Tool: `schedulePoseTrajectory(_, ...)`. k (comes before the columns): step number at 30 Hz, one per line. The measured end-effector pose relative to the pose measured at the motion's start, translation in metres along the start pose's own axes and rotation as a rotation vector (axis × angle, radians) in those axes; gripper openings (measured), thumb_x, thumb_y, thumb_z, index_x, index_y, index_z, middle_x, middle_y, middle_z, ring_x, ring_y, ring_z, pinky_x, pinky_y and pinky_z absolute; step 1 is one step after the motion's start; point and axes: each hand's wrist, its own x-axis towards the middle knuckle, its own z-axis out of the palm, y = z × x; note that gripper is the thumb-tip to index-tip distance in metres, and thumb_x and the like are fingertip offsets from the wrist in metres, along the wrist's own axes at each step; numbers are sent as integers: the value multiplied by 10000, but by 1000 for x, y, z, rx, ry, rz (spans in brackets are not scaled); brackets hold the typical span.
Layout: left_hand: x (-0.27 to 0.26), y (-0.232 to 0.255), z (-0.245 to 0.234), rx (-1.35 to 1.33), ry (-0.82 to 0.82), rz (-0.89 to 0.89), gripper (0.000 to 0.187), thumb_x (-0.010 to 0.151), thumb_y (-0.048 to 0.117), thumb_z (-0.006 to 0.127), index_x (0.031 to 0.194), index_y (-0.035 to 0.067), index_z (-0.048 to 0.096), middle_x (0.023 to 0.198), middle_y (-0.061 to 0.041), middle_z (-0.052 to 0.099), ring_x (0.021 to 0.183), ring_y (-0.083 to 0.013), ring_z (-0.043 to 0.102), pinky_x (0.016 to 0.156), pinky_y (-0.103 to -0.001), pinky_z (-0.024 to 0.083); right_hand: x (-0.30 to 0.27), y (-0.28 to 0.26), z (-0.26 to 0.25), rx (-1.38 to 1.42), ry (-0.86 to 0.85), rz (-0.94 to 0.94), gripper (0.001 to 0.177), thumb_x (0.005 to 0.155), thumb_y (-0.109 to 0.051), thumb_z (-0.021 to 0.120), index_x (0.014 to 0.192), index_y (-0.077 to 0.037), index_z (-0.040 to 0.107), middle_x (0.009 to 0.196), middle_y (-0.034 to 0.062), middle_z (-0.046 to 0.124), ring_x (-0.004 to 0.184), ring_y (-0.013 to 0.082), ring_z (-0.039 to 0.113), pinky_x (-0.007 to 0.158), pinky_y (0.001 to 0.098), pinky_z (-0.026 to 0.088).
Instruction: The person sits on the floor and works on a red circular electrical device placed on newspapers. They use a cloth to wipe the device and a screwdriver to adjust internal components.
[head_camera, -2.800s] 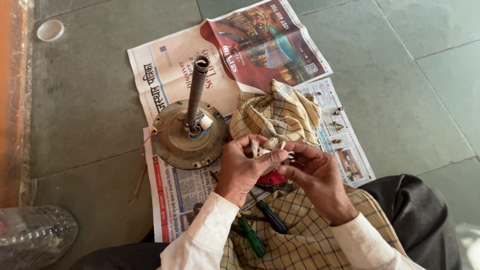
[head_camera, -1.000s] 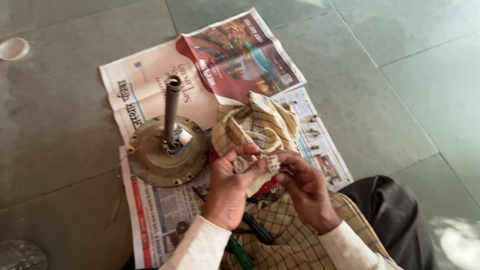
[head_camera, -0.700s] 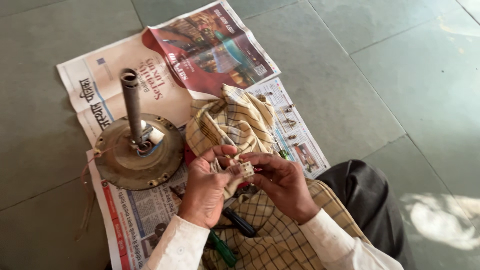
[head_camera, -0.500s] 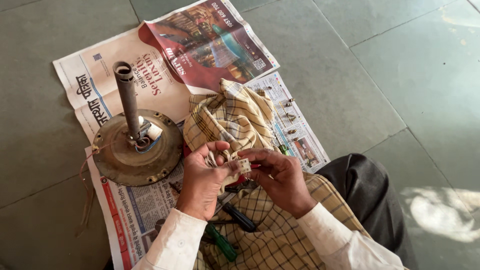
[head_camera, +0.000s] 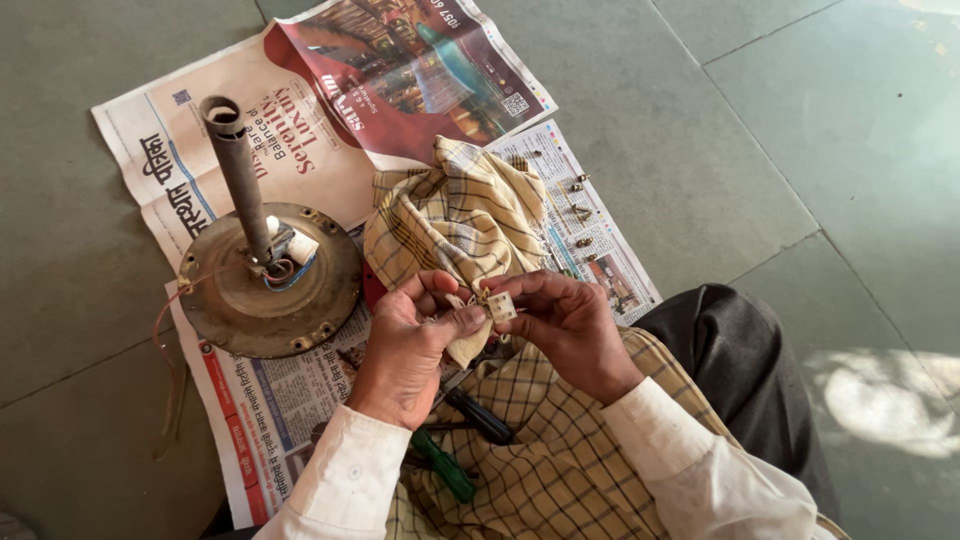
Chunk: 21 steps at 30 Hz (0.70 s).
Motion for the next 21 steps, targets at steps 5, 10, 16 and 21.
schedulePoseTrajectory(5, 1, 4, 0, 110, 20, 115, 366, 734, -78, 855, 962, 44, 596, 842, -12, 565, 740, -127, 625, 686, -283, 611, 3, 3, -3, 83, 13, -27, 251, 951, 115, 655, 1183, 22, 670, 1321, 138, 690, 1089, 199, 711, 953, 356, 625)
schedulePoseTrajectory(10, -1, 6, 8, 216, 82, 237, 351, 743, -44, 876, 932, 37, 591, 891, -14, 620, 801, -92, 644, 719, -243, 612, 5, -1, -3, 121, 63, -32, 264, 919, 102, 678, 1163, 4, 663, 1323, 139, 687, 1111, 167, 711, 961, 345, 618)
schedulePoseTrajectory(16, -2, 24, 5, 205, 256, 347, 259, 787, -7, 811, 985, 6, 644, 921, -95, 687, 782, -144, 686, 708, -272, 624, 3, -4, -3, 128, 148, -21, 271, 898, 32, 731, 1163, 0, 681, 1272, 139, 735, 989, 164, 728, 887, 338, 625)
schedulePoseTrajectory(21, -8, 15, 29, 227, 112, 256, 311, 948, 263, 671, 1080, 1, 566, 1003, -108, 688, 903, -203, 680, 853, -349, 603, 2, 0, -2, 156, 117, -36, 288, 902, 12, 763, 1177, -9, 679, 1233, 132, 730, 1004, 145, 716, 888, 333, 614)
